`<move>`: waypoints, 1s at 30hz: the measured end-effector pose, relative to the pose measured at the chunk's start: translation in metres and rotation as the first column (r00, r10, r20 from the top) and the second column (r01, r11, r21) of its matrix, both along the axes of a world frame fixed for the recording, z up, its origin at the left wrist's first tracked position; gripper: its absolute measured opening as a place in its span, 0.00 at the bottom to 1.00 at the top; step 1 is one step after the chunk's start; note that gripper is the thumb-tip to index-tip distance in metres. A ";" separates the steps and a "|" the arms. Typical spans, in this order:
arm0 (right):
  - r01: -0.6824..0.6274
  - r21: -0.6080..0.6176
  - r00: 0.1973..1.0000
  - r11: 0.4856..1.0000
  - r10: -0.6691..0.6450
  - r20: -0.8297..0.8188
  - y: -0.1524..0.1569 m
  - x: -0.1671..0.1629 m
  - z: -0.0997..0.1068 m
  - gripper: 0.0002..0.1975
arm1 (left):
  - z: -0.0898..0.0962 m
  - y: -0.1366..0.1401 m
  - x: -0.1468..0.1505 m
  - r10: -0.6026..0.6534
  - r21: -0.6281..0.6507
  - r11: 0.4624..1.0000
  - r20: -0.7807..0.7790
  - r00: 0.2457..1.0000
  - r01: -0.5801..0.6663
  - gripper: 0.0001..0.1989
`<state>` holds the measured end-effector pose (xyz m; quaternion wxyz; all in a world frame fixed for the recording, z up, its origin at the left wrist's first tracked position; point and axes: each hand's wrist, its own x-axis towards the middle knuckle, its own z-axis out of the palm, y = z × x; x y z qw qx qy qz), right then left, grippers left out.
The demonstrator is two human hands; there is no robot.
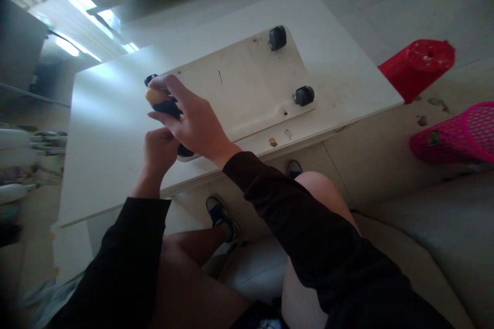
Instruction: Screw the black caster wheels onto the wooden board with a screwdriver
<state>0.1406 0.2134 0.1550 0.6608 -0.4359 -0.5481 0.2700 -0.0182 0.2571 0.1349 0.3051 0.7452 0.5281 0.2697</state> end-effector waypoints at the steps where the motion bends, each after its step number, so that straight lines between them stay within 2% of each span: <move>1: -0.007 -0.008 1.000 1.000 0.007 0.000 0.000 0.000 0.000 0.16 | 0.000 0.000 0.000 0.000 0.002 1.000 -0.003 1.000 0.000 0.10; 7: -0.005 0.003 0.999 1.000 0.005 0.048 -0.001 0.003 0.004 0.15 | 0.003 0.001 0.000 0.001 0.037 0.999 -0.008 1.000 -0.001 0.11; 14: -0.071 0.068 0.995 0.995 0.066 0.072 -0.004 0.003 0.003 0.23 | 0.006 -0.001 0.002 0.048 0.026 0.999 -0.013 0.999 -0.047 0.09; 22: -0.012 0.061 0.997 0.998 0.007 0.071 -0.002 0.003 0.004 0.16 | 0.003 0.002 -0.001 0.056 0.044 0.998 -0.073 0.996 -0.053 0.03; 27: -0.072 0.004 0.995 0.997 0.072 -0.075 0.000 0.002 0.006 0.14 | 0.003 0.002 0.000 -0.007 -0.050 0.999 0.001 1.000 0.007 0.03; 30: -0.092 -0.017 0.992 0.996 0.091 -0.091 0.000 0.002 0.007 0.15 | 0.002 0.003 -0.003 -0.057 -0.068 0.996 0.028 0.998 0.059 0.04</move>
